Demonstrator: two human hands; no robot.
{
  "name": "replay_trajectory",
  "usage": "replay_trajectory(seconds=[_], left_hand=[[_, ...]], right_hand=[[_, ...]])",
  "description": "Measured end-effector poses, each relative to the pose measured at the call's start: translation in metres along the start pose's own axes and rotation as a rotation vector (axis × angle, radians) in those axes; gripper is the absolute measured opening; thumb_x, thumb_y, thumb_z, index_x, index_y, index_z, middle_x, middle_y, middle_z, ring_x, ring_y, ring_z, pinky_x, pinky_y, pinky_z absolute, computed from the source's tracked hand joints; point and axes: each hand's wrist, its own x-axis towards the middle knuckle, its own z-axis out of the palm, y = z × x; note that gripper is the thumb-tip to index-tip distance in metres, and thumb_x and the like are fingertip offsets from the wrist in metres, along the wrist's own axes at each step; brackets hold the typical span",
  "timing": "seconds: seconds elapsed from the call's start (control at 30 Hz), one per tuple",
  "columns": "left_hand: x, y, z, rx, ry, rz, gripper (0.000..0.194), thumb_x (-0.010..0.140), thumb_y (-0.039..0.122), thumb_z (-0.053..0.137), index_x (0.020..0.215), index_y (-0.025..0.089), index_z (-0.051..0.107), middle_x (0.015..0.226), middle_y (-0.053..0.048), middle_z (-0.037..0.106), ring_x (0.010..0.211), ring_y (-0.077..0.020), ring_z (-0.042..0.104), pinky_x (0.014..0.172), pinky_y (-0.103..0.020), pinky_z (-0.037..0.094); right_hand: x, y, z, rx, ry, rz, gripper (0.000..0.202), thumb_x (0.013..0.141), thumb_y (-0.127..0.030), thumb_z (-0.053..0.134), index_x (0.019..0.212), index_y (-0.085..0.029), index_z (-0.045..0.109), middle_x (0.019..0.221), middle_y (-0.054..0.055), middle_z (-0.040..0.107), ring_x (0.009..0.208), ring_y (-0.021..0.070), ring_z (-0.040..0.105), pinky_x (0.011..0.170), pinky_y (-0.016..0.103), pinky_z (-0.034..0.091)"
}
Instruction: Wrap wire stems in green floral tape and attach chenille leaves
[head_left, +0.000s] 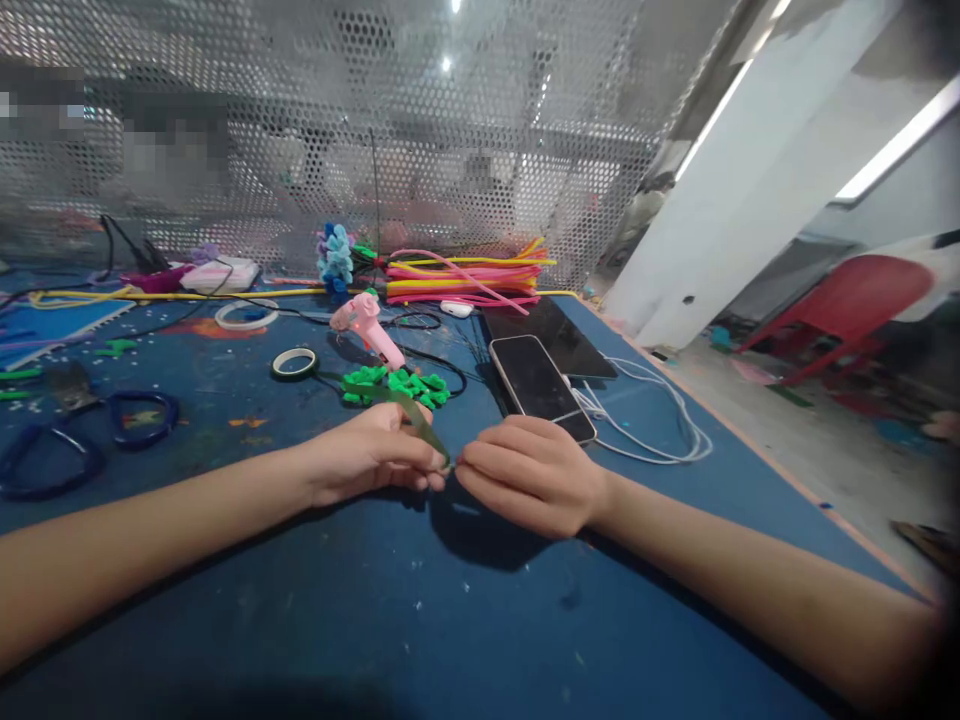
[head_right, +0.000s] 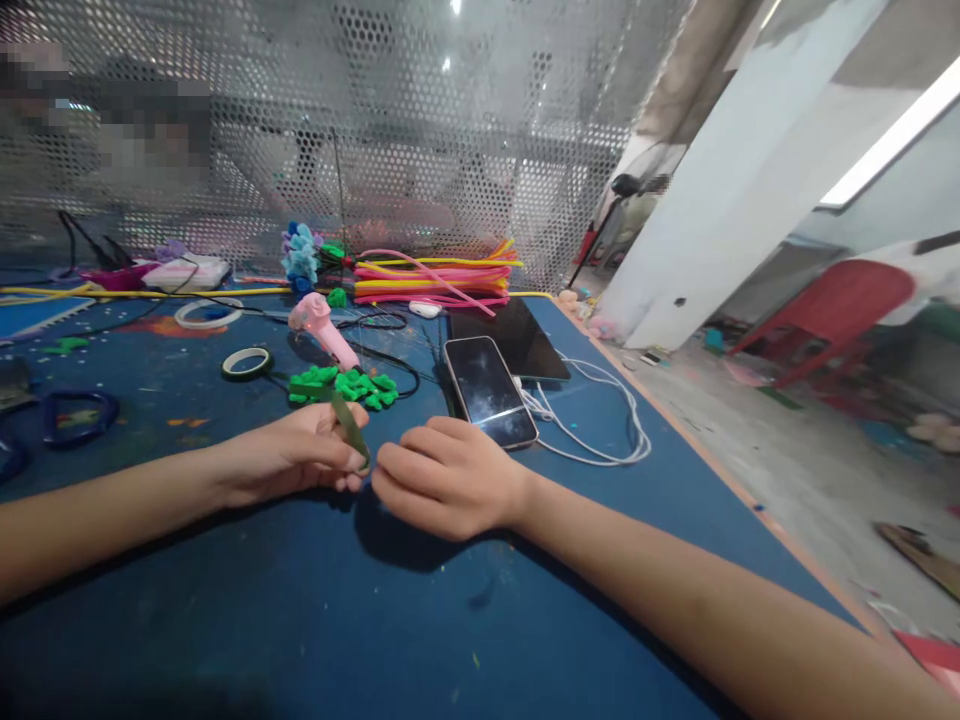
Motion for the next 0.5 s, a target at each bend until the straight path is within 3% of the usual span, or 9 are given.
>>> replay_trajectory(seconds=[0.13, 0.5], left_hand=[[0.0020, 0.0015, 0.0000, 0.026, -0.025, -0.008, 0.033, 0.060, 0.006, 0.065, 0.080, 0.017, 0.041, 0.058, 0.003, 0.060, 0.053, -0.0092, 0.060, 0.052, -0.020, 0.044], [0.0033, 0.0006, -0.0033, 0.070, -0.115, -0.045, 0.033, 0.061, 0.006, 0.064, 0.079, 0.017, 0.038, 0.057, 0.001, 0.063, 0.053, -0.0090, 0.062, 0.053, -0.018, 0.047]], right_hand=[[-0.0005, -0.0038, -0.0070, -0.095, 0.007, 0.013, 0.008, 0.079, -0.017, 0.055, 0.078, -0.016, 0.063, 0.078, 0.002, 0.066, 0.057, 0.0116, 0.054, 0.041, 0.026, 0.036], [0.0025, -0.0085, -0.0074, -0.095, 0.005, 0.076, 0.019, 0.081, -0.014, 0.052, 0.067, -0.018, 0.064, 0.076, -0.001, 0.069, 0.053, 0.0095, 0.052, 0.041, 0.026, 0.036]])
